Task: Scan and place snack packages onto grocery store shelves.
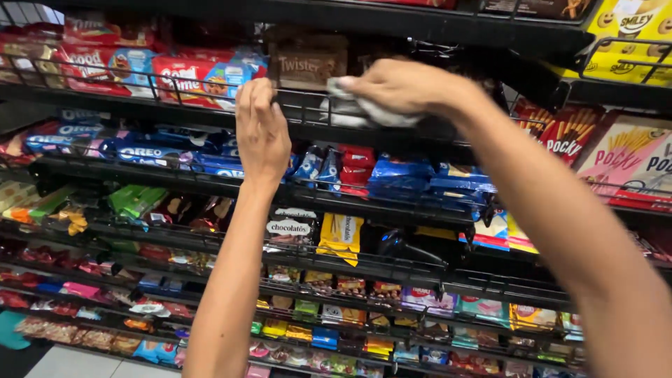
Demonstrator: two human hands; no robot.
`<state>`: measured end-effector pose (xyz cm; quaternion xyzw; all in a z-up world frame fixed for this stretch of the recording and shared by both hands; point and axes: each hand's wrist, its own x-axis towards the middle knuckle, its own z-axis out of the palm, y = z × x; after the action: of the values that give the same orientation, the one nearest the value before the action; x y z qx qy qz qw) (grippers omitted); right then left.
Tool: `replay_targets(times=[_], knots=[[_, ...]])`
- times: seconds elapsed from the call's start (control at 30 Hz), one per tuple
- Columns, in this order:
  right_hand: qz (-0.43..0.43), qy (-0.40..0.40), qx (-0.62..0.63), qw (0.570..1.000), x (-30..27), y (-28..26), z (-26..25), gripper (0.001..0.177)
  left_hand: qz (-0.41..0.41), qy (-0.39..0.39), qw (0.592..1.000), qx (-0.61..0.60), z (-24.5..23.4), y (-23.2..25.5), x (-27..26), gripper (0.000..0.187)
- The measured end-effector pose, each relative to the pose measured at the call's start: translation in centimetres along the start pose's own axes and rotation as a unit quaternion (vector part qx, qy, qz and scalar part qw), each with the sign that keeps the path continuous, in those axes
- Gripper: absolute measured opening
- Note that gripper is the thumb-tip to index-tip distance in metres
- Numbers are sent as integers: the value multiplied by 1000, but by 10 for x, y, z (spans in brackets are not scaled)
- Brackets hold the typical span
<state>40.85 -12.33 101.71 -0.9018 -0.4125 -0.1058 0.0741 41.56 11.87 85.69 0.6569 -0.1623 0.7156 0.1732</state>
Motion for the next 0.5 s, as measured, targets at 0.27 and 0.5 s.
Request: replay_targets(times=[0.27,0.5], knots=[[149,10,-78,986,-52,19,-21,76,-16,12,999,-29,0,12,0,32],[-67,68,-23,995,38,-15,17,66,-16,18,1000,0,2,12,-1,33]])
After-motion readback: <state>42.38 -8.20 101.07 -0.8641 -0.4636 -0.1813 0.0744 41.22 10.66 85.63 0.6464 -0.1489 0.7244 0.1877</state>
